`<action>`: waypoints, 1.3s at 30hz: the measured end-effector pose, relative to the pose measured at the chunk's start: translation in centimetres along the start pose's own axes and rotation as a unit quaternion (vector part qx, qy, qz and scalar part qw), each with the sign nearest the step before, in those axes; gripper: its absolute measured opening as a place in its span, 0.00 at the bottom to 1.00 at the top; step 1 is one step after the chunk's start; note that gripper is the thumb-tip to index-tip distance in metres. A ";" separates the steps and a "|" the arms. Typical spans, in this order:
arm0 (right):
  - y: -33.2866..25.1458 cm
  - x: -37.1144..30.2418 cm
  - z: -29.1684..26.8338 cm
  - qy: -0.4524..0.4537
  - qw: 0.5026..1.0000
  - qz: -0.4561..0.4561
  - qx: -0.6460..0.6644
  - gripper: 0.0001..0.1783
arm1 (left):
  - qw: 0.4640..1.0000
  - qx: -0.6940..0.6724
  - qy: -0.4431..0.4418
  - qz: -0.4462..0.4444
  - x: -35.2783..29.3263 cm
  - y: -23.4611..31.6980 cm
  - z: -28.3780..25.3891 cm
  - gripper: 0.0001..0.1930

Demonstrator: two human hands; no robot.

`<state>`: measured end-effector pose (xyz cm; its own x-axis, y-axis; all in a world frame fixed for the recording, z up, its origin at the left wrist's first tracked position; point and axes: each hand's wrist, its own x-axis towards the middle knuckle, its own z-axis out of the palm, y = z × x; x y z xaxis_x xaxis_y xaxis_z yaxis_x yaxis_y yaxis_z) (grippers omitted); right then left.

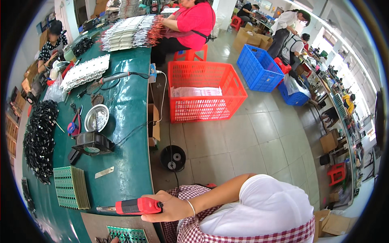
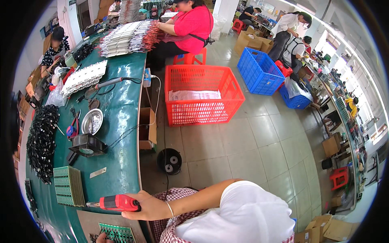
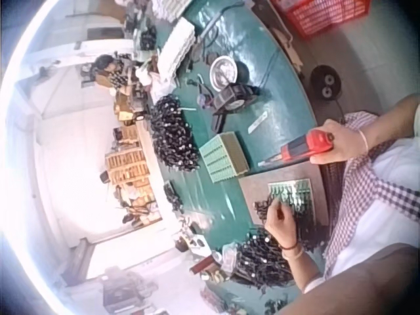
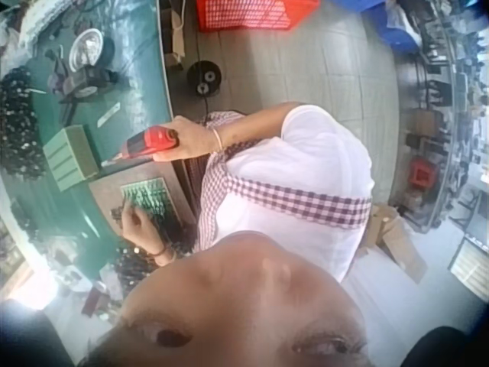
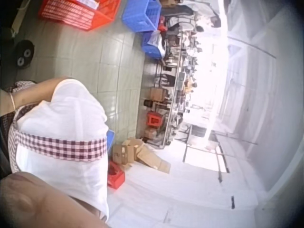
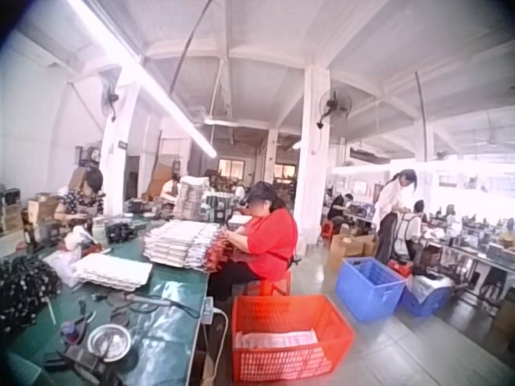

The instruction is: The person solders cables onto a circuit board with a soldering iron, moves the finished board away, positions a new circuit board on a wooden block, and solders cables onto the new board.

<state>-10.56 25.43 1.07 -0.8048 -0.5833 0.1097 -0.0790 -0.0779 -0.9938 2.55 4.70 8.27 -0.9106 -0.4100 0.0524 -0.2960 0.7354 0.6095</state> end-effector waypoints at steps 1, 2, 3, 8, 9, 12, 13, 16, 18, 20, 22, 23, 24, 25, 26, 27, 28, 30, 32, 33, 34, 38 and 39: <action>0.5 0.0 0.4 0.035 0.997 -0.056 -0.039 0.18 | 1.000 0.003 0.002 -0.004 -0.3 -0.4 0.1 0.12; 0.9 0.0 0.6 0.032 0.997 -0.056 -0.037 0.18 | 0.999 -0.004 -0.006 -0.035 -0.6 -1.0 0.2 0.12; 1.1 -0.1 0.8 0.042 0.997 -0.061 -0.038 0.18 | 0.998 -0.014 -0.017 -0.062 -0.6 -1.1 0.4 0.12; 0.7 -0.1 0.3 0.035 0.998 -0.054 -0.015 0.17 | 0.999 0.003 -0.021 -0.031 -0.8 -1.0 1.4 0.11; 0.5 -0.2 0.2 0.031 0.998 -0.050 -0.009 0.17 | 0.999 -0.003 -0.023 -0.029 -0.9 -1.0 1.7 0.11; -0.3 0.0 0.1 0.012 0.999 -0.038 0.015 0.17 | 0.997 -0.022 -0.034 -0.064 -1.0 -1.6 2.2 0.10; -0.3 0.1 0.3 0.003 0.999 -0.032 0.030 0.17 | 0.998 -0.015 -0.044 -0.052 -0.7 -1.5 2.3 0.10; 2.0 -0.1 1.0 0.014 0.997 -0.057 -0.049 0.16 | 0.996 0.014 -0.068 -0.056 -1.5 -1.5 2.4 0.11; -0.7 0.0 -0.1 0.024 0.986 -0.080 -0.146 0.20 | 0.997 -0.051 -0.026 -0.054 -1.9 -4.5 4.4 0.10; -0.4 -0.8 -1.7 -0.041 0.988 0.151 0.001 0.17 | 0.994 -0.064 -0.044 -0.081 0.0 -2.9 5.0 0.09; 0.6 -1.8 -2.9 -0.053 0.977 0.207 0.016 0.10 | 0.996 -0.073 -0.015 -0.054 0.6 -3.4 5.3 0.03; 0.4 -1.8 -3.0 -0.042 0.981 0.183 0.048 0.09 | 0.996 -0.078 0.008 -0.046 0.9 -3.9 5.9 0.02; 0.0 -1.4 -3.1 -0.030 0.983 0.159 0.081 0.09 | 0.996 -0.079 0.033 -0.036 0.9 -4.2 6.2 0.02; 0.3 -1.4 -3.5 -0.056 0.987 0.138 0.063 0.17 | 0.996 -0.065 0.040 -0.045 0.8 -4.1 6.3 0.02; 0.6 -1.5 -3.8 -0.076 0.990 0.113 0.043 0.26 | 0.996 -0.054 0.044 -0.048 0.6 -4.0 6.3 0.02; 0.7 -1.5 -3.9 -0.097 0.987 0.117 0.050 0.26 | 0.996 -0.048 0.045 -0.055 0.4 -4.1 6.5 0.02; 0.7 -1.4 -4.0 -0.108 0.986 0.116 0.050 0.27 | 0.996 -0.046 0.044 -0.056 0.3 -4.3 6.6 0.02; 0.8 -1.6 -4.1 -0.126 0.984 0.115 0.049 0.27 | 0.995 -0.042 0.050 -0.070 0.2 -4.5 6.6 0.02; 0.9 -1.9 -4.2 -0.134 0.983 0.119 0.043 0.27 | 0.996 -0.028 0.051 -0.061 0.0 -4.3 6.5 0.03; 0.7 -2.0 -4.1 -0.130 0.982 0.131 0.040 0.27 | 0.997 -0.016 0.055 -0.060 0.0 -4.2 6.5 0.03; 0.4 -2.0 -4.0 -0.132 0.981 0.133 0.039 0.27 | 0.996 -0.017 0.055 -0.063 0.0 -4.1 6.4 0.03; 0.0 -2.6 -4.0 -0.119 0.973 0.191 0.054 0.14 | 0.996 0.041 0.077 -0.036 0.1 -4.1 6.2 0.04; 0.1 -2.7 -4.1 -0.120 0.971 0.198 0.051 0.14 | 0.994 0.050 0.092 -0.031 0.1 -4.2 6.2 0.05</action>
<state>-10.82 30.27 0.66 -0.5982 -0.7551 -0.2685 0.2777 0.1190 -0.9533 1.89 4.90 0.79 -0.8240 -0.5413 0.1671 -0.3854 0.7518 0.5350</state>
